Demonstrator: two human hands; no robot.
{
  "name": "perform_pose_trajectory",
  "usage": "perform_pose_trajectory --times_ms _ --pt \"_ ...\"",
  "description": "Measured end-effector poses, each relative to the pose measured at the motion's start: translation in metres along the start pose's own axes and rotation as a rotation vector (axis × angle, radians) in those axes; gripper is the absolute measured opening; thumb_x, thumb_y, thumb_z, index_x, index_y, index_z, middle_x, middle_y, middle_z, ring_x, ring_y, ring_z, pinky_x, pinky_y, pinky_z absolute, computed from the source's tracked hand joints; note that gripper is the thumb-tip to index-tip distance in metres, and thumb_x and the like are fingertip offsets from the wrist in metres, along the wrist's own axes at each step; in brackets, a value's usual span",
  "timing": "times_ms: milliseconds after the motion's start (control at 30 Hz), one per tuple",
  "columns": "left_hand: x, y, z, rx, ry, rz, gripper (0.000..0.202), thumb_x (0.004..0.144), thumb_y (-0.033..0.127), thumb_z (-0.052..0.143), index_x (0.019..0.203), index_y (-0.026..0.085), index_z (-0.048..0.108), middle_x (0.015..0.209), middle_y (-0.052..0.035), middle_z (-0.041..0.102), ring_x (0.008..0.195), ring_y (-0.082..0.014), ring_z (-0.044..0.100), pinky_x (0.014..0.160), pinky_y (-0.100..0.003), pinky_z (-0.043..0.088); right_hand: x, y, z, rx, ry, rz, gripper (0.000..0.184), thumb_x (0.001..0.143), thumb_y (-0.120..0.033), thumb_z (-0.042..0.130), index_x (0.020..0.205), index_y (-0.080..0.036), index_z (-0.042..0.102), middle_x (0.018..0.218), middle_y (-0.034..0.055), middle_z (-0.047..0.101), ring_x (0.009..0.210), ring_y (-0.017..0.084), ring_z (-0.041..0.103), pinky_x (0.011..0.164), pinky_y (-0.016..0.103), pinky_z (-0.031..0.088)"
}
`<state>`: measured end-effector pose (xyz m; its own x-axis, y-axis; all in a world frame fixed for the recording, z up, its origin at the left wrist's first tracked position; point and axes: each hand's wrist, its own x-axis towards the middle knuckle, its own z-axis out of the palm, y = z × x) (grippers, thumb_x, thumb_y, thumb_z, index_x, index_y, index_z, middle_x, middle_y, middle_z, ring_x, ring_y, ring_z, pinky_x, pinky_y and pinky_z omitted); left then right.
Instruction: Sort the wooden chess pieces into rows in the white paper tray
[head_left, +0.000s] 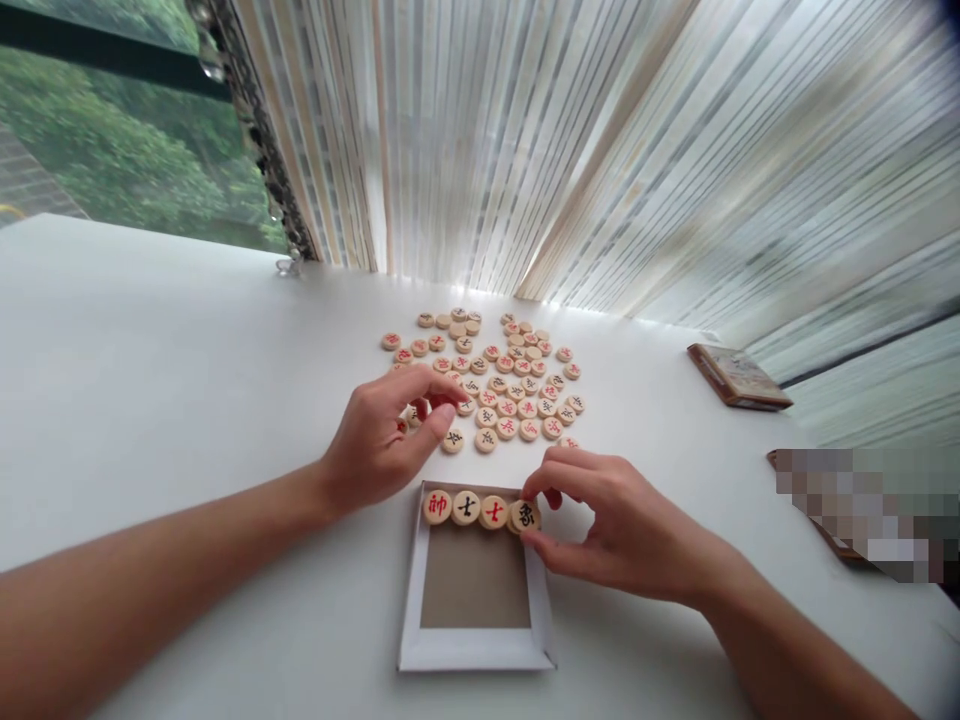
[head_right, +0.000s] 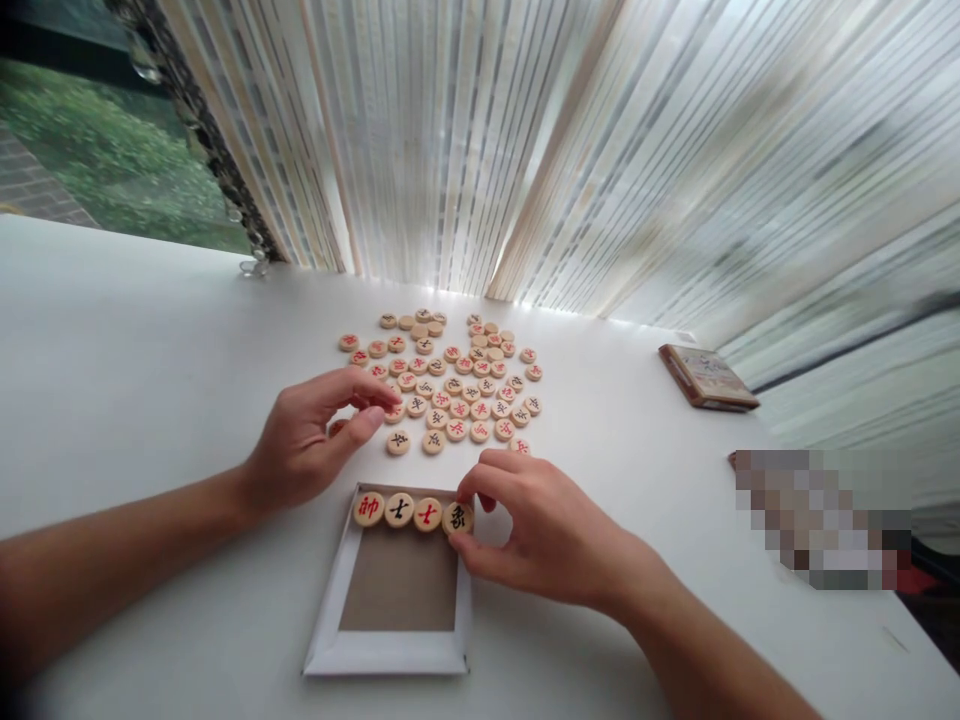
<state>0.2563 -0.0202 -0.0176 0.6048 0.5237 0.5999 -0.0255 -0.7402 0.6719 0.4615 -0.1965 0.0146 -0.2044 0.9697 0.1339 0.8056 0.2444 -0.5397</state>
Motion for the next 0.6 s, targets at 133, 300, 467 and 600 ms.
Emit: perform_pose_trajectory --times_ms 133,300,467,600 --pt "0.0003 0.0042 0.0003 0.02 -0.017 0.039 0.015 0.094 0.013 0.06 0.097 0.013 0.075 0.087 -0.0034 0.076 0.076 -0.0139 0.067 0.07 -0.024 0.052 -0.0015 0.0014 0.0008 -0.024 -0.021 0.013 0.009 0.089 -0.022 0.073 0.096 -0.017 0.07 0.084 0.0035 0.064 0.072 0.015 0.056 0.062 0.025 0.043" --pt "0.0019 0.0055 0.0004 0.026 -0.017 0.027 0.015 0.094 0.013 0.06 0.097 0.013 0.075 0.086 -0.0032 0.076 0.075 -0.0143 0.068 0.07 -0.024 0.052 -0.0028 0.0011 0.001 -0.048 -0.028 0.013 0.009 0.09 -0.022 0.072 0.098 -0.017 0.07 0.084 0.0038 0.063 0.071 0.016 0.055 0.061 0.025 0.043" --pt "0.0023 0.0065 0.0007 0.028 -0.018 0.034 0.015 0.093 0.013 0.06 0.095 0.013 0.075 0.086 -0.0034 0.076 0.075 -0.0146 0.068 0.07 -0.025 0.052 -0.0023 -0.0008 0.001 -0.068 -0.018 -0.009 0.009 0.09 -0.021 0.072 0.097 -0.017 0.07 0.083 0.0036 0.064 0.07 0.016 0.056 0.062 0.026 0.044" --pt "0.0023 0.0069 0.0006 0.03 -0.021 0.03 0.015 0.093 0.013 0.06 0.095 0.013 0.075 0.086 -0.0034 0.076 0.074 -0.0139 0.067 0.07 -0.024 0.052 -0.0016 -0.0009 0.0018 -0.072 -0.008 -0.01 0.009 0.089 -0.02 0.072 0.097 -0.017 0.07 0.083 0.0032 0.064 0.069 0.015 0.056 0.061 0.025 0.044"
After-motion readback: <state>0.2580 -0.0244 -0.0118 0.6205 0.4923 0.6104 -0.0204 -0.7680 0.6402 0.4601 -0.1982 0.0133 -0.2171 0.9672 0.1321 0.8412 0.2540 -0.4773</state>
